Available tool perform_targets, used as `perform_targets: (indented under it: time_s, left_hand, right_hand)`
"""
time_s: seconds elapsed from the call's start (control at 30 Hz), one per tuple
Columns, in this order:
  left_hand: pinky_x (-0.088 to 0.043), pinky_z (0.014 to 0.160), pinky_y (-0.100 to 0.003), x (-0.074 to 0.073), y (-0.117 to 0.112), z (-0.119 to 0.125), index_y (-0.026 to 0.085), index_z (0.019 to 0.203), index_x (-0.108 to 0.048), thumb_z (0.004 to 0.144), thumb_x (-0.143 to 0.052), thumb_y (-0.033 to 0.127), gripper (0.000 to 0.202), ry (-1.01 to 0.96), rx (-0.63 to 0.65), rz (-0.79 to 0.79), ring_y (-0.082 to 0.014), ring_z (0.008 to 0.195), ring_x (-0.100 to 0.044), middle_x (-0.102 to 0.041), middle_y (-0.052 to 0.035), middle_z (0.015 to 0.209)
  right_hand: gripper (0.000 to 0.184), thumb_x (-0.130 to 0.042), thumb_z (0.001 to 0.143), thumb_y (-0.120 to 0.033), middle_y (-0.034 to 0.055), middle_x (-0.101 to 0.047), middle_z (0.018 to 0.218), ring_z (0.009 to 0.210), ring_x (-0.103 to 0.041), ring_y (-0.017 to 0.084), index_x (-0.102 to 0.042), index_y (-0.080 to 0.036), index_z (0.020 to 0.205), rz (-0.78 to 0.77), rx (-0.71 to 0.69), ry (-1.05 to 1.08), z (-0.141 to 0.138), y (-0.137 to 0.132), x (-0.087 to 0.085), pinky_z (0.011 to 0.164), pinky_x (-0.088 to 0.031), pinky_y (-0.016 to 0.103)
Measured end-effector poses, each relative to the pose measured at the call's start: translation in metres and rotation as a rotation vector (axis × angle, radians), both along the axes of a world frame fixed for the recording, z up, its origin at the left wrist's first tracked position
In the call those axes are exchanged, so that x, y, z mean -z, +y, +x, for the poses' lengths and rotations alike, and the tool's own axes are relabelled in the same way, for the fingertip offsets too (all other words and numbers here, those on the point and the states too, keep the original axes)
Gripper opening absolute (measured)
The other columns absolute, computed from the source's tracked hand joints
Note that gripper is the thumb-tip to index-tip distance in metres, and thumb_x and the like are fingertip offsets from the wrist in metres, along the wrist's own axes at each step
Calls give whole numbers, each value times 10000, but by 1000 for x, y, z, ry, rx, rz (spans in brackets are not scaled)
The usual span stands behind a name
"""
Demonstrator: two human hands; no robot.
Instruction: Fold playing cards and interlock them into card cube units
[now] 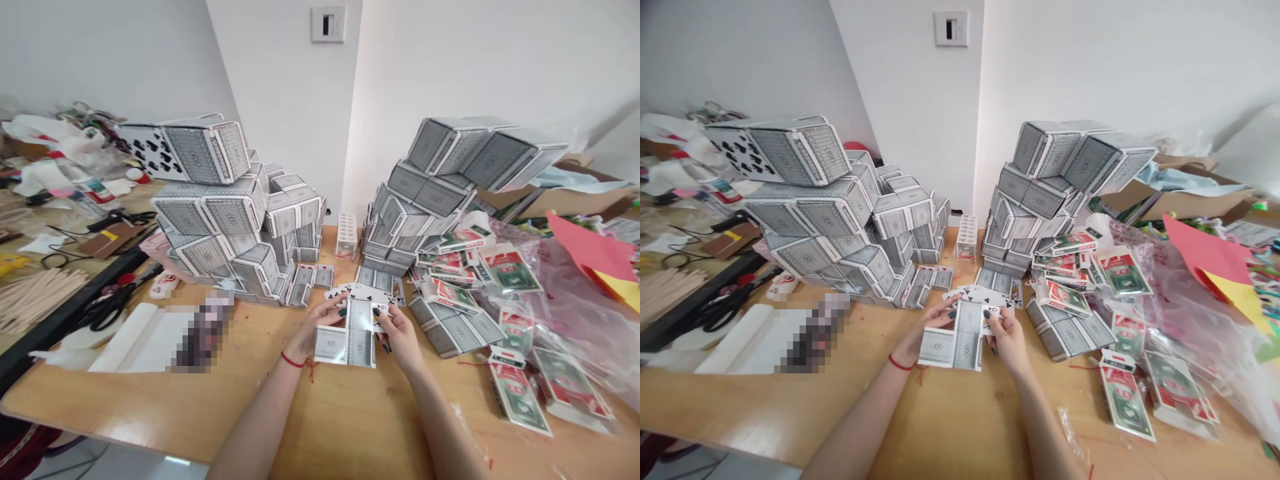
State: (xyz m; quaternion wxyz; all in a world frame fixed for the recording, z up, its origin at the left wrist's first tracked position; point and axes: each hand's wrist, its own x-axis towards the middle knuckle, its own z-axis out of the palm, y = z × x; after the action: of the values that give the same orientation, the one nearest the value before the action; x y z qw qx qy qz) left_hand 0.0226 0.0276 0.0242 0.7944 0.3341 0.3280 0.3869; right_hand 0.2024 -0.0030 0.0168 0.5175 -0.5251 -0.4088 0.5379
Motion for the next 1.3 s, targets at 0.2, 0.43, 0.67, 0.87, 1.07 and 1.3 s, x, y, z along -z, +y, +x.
perform_targets:
  time_s: [0.2, 0.43, 0.67, 0.87, 1.07, 1.3]
  left_hand:
    - [-431, 577, -225, 5, 0, -10, 108, 1006, -623, 651, -663, 277, 396, 61, 182, -28, -162, 652, -628, -678, -107, 851]
    - [-443, 597, -229, 6, 1, -15, 107, 972, -632, 662, -652, 285, 358, 73, 249, 20, -163, 677, -632, -682, -99, 834]
    - [-454, 606, -238, 11, 5, -13, 112, 918, -642, 606, -690, 283, 359, 207, 206, -5, -161, 657, -636, -686, -82, 837]
    - [-457, 601, -243, 13, 8, -13, 112, 880, -647, 605, -682, 298, 334, 234, 181, 3, -164, 655, -636, -690, -78, 819]
    - [-458, 581, -244, 12, 10, -15, 110, 872, -650, 606, -679, 296, 325, 261, 159, 10, -158, 615, -631, -692, -79, 792]
    - [-457, 568, -244, 7, 6, -11, 120, 865, -658, 639, -651, 299, 288, 291, 117, 49, -151, 595, -622, -691, -70, 769]
  right_hand:
    - [343, -576, 693, -507, -90, -395, 414, 291, -319, 45, -443, -192, 722, 1, -10, -71, -3, -1, 0, 271, -228, 160]
    - [338, -537, 715, -519, -101, -379, 380, 269, -308, 51, -418, -203, 698, -4, -48, -112, -4, -2, -1, 270, -219, 166]
    - [330, -515, 731, -509, -87, -408, 408, 295, -338, 59, -391, -210, 667, 6, -90, -124, -6, 0, 5, 285, -239, 170]
    - [335, -522, 717, -517, -73, -442, 425, 308, -331, 60, -415, -204, 669, -13, -122, -85, -2, 5, 17, 298, -236, 175]
    - [344, -540, 702, -528, -76, -396, 447, 357, -341, 67, -439, -200, 703, -9, -56, -73, -1, 6, 20, 332, -263, 182]
    - [347, -539, 706, -533, -79, -352, 446, 362, -301, 67, -438, -202, 677, 7, -38, -57, -1, 7, 17, 343, -242, 188]
